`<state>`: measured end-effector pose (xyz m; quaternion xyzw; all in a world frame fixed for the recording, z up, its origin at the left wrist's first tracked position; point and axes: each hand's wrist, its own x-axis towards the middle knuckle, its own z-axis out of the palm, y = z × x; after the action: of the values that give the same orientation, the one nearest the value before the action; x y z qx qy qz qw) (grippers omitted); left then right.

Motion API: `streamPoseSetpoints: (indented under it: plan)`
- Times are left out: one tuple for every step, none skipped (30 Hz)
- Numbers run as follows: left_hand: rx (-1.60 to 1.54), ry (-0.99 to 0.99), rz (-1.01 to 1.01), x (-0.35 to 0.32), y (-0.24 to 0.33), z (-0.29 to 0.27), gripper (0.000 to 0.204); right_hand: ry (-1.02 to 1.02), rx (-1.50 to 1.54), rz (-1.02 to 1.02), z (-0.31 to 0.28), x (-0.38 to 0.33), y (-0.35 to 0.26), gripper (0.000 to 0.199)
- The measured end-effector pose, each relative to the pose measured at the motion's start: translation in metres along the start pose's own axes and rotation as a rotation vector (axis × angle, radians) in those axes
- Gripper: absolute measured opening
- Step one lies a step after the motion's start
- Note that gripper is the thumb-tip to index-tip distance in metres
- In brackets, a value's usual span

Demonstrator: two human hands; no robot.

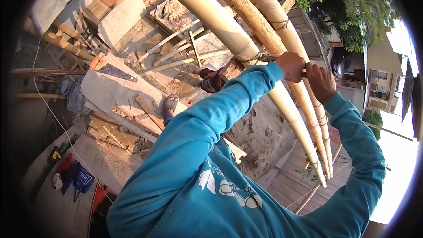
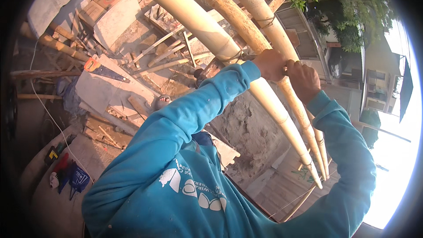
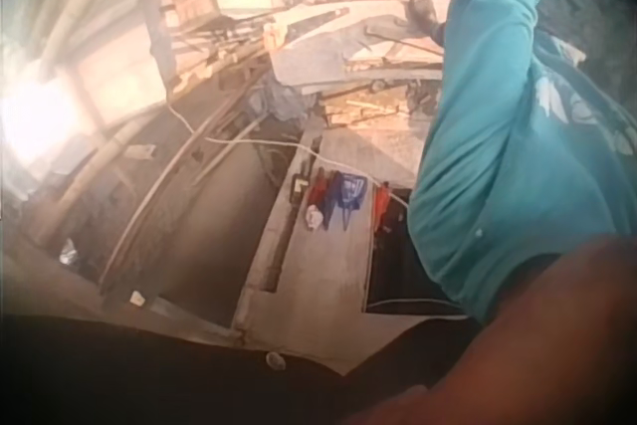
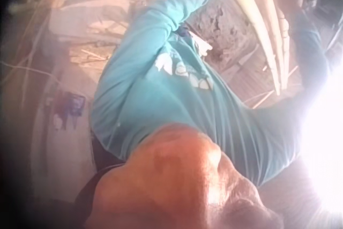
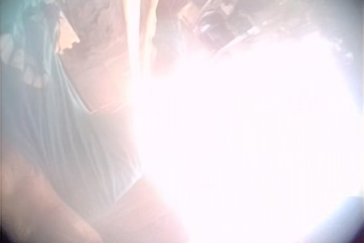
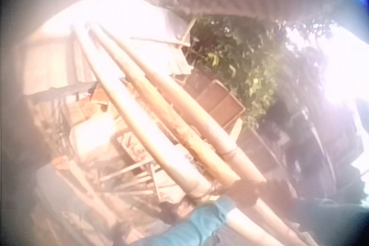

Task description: The person secures long bamboo poles to a wooden frame using wire and pliers. They repeatedly wrap wire around the poles, twist it tight, and trim excess wire while standing on a construction platform.

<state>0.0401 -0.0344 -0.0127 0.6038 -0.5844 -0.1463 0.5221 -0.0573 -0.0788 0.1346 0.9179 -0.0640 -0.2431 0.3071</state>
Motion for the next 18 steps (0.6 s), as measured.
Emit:
streamPoseSetpoints:
  plan:
    - [0.003,-0.005,-0.008,-0.004,0.002,0.003,0.028,-0.048,0.01,-0.006,-0.004,0.003,-0.001,0.015]
    - [0.008,-0.008,-0.019,-0.008,0.002,0.004,0.03,-0.093,0.019,-0.014,-0.013,0.007,0.0,0.016]
    - [0.053,0.078,0.002,-0.012,-0.001,0.003,0.03,-0.136,0.028,-0.025,-0.017,0.012,0.0,0.018]
    - [0.078,0.141,0.045,-0.02,0.003,0.009,0.03,-0.274,0.359,-0.055,0.026,0.018,0.028,0.026]
    - [0.109,0.209,0.079,-0.028,0.004,0.011,0.03,-0.906,0.756,0.253,-0.023,0.034,0.018,0.032]
    - [0.176,0.226,0.079,-0.041,0.011,0.016,0.028,-1.065,0.951,0.338,-0.006,0.032,0.026,0.032]
    - [0.162,0.335,0.102,-0.048,0.011,0.027,0.034,-1.21,1.134,0.426,0.006,0.03,0.035,0.032]
    - [0.159,0.421,0.119,-0.047,0.007,0.032,0.028,-1.191,1.157,0.387,0.012,0.031,0.036,0.031]
    - [0.153,0.504,0.137,-0.043,0.004,0.038,0.023,-1.173,1.183,0.351,0.017,0.029,0.035,0.03]
    - [0.167,0.437,0.102,-0.035,0.001,0.038,0.019,-1.149,1.213,0.327,0.019,0.025,0.037,0.029]
    - [0.177,0.362,0.058,-0.03,0.001,0.035,0.015,-1.004,1.054,0.295,0.017,0.023,0.039,0.026]
    - [0.08,0.285,0.048,-0.026,-0.002,0.029,0.013,-0.86,0.895,0.264,0.011,0.023,0.038,0.023]
    - [0.019,0.211,0.025,-0.022,-0.002,0.02,0.015,-0.706,0.744,0.227,0.008,0.025,0.036,0.021]
    - [0.049,0.21,-0.047,-0.013,-0.004,0.01,0.016,-0.37,0.433,0.087,-0.003,0.025,0.024,0.019]
    - [0.08,0.211,-0.119,-0.004,-0.008,-0.003,0.018,-0.019,0.077,0.055,-0.013,0.029,0.012,0.018]
    - [-0.026,0.163,-0.193,0.002,-0.015,-0.01,0.022,0.115,-0.053,-0.03,-0.018,0.031,0.013,0.019]
    - [-0.03,0.172,-0.163,0.002,-0.014,-0.007,0.023,0.253,-0.184,-0.119,-0.02,0.035,0.015,0.02]
    - [-0.032,0.184,-0.135,0.002,-0.013,-0.005,0.024,0.144,-0.138,-0.082,-0.017,0.034,0.017,0.019]
